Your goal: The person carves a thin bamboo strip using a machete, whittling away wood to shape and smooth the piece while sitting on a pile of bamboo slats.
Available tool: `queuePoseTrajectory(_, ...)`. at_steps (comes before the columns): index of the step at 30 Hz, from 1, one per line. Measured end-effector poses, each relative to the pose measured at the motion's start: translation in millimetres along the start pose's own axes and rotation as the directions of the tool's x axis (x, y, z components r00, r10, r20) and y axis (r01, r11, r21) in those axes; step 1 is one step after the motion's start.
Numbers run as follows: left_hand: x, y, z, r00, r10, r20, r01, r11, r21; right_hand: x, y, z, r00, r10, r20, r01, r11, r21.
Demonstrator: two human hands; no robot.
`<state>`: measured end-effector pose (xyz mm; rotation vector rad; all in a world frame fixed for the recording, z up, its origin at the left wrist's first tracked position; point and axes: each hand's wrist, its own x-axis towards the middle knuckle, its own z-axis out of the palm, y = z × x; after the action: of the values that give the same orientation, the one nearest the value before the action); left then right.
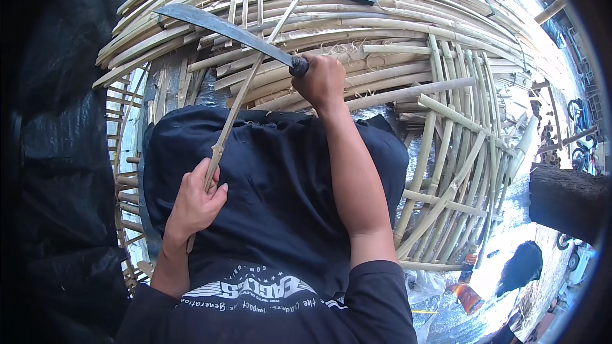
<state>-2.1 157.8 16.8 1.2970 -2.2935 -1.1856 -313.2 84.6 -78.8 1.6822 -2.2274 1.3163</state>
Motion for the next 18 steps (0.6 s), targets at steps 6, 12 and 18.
queuePoseTrajectory(6,-3.3,-2.2,-2.5,0.998,-0.053,0.033,0.055,0.996,-0.07,-17.0,-28.2,-12.3,0.997,-0.072,0.033,0.072,0.997,0.0)
queuePoseTrajectory(12,-7.8,-1.4,-3.4,0.999,-0.028,0.035,0.031,0.995,-0.095,-8.6,-16.0,-17.1,0.997,-0.079,-0.019,0.079,0.996,-0.034)
queuePoseTrajectory(18,-16.6,-17.3,-5.4,0.996,-0.041,0.075,0.048,0.995,-0.089,2.6,4.7,-17.7,0.994,0.025,-0.105,-0.034,0.996,-0.082)
